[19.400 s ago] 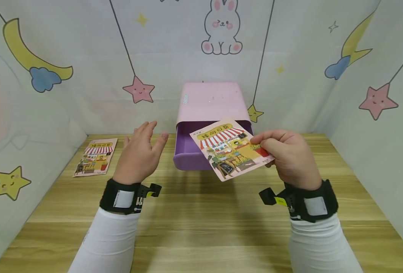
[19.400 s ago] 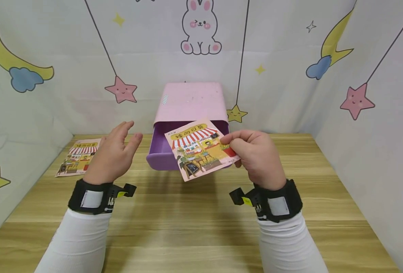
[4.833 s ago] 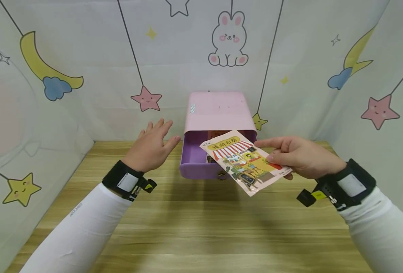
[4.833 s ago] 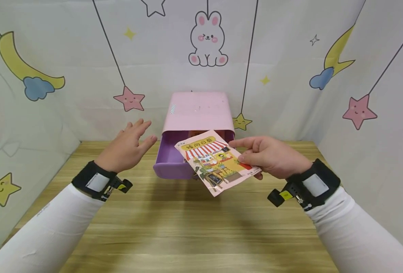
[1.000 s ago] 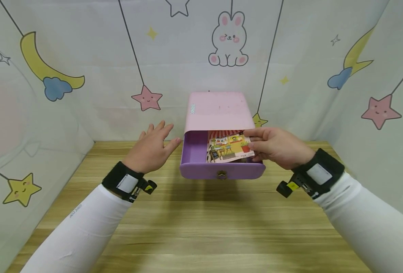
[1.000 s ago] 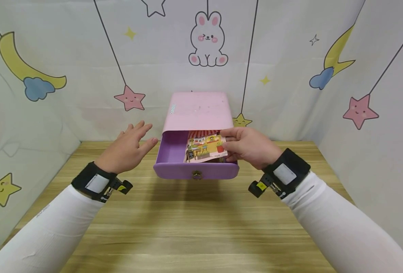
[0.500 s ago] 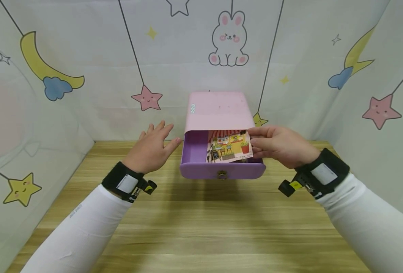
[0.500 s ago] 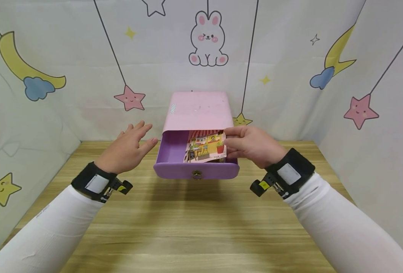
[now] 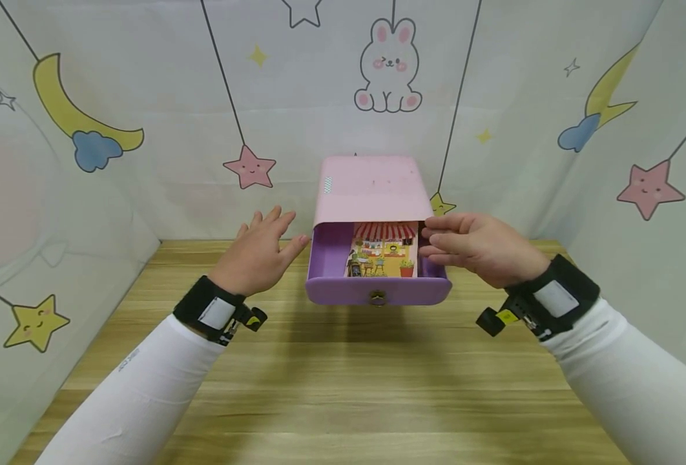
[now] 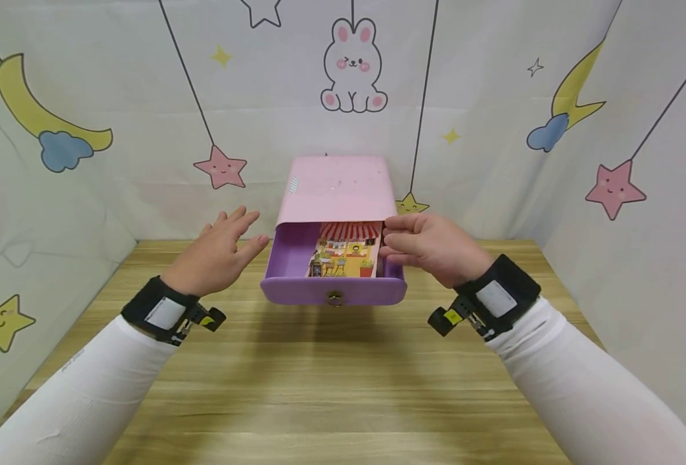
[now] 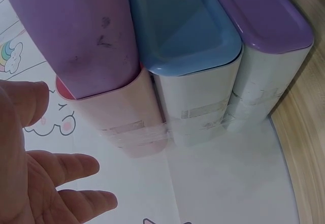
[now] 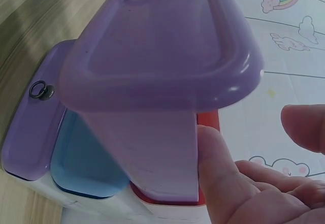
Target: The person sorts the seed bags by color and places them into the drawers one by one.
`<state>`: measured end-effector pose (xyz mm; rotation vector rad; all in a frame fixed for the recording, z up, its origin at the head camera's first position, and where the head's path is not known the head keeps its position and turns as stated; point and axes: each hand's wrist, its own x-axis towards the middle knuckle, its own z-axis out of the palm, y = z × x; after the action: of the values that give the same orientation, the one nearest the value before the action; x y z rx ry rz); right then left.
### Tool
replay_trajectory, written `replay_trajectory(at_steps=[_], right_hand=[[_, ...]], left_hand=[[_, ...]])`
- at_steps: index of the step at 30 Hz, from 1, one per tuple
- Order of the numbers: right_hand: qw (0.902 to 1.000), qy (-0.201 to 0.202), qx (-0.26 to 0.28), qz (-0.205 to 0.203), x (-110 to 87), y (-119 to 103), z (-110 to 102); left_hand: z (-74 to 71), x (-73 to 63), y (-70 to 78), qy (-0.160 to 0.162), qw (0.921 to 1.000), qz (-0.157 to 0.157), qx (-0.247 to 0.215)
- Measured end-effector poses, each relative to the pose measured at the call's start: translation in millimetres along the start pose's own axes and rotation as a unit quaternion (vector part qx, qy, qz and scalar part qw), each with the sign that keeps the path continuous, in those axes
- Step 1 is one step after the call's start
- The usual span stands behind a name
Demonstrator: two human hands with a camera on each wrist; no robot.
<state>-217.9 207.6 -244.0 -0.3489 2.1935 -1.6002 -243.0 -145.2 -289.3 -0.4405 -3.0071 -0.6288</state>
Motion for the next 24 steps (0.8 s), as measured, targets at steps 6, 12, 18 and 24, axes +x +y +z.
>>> replay_trajectory(at_steps=[6, 12, 18, 24], right_hand=[[0.9995, 0.007, -0.024, -0.017, -3.2, -1, 1], [0.9971, 0.046, -0.04, -0.044, -11.7, -5, 9], [0.9935, 0.078, -0.022, -0.081, -22.9, -6, 26], [0.9943, 0.055, -0.015, -0.09, -36.5, -2, 44]], left_hand=[[-1.4, 2.8, -1.4, -0.003, 1.0, 0.002, -0.002], [-2.6, 6.1, -2.0, -0.005, 1.0, 0.005, -0.006], [-2.7, 8.7, -0.5, 0.004, 0.9997, 0.016, -0.015], [-2.3, 12.4, 0.9, 0.016, 0.9987, 0.042, -0.024]])
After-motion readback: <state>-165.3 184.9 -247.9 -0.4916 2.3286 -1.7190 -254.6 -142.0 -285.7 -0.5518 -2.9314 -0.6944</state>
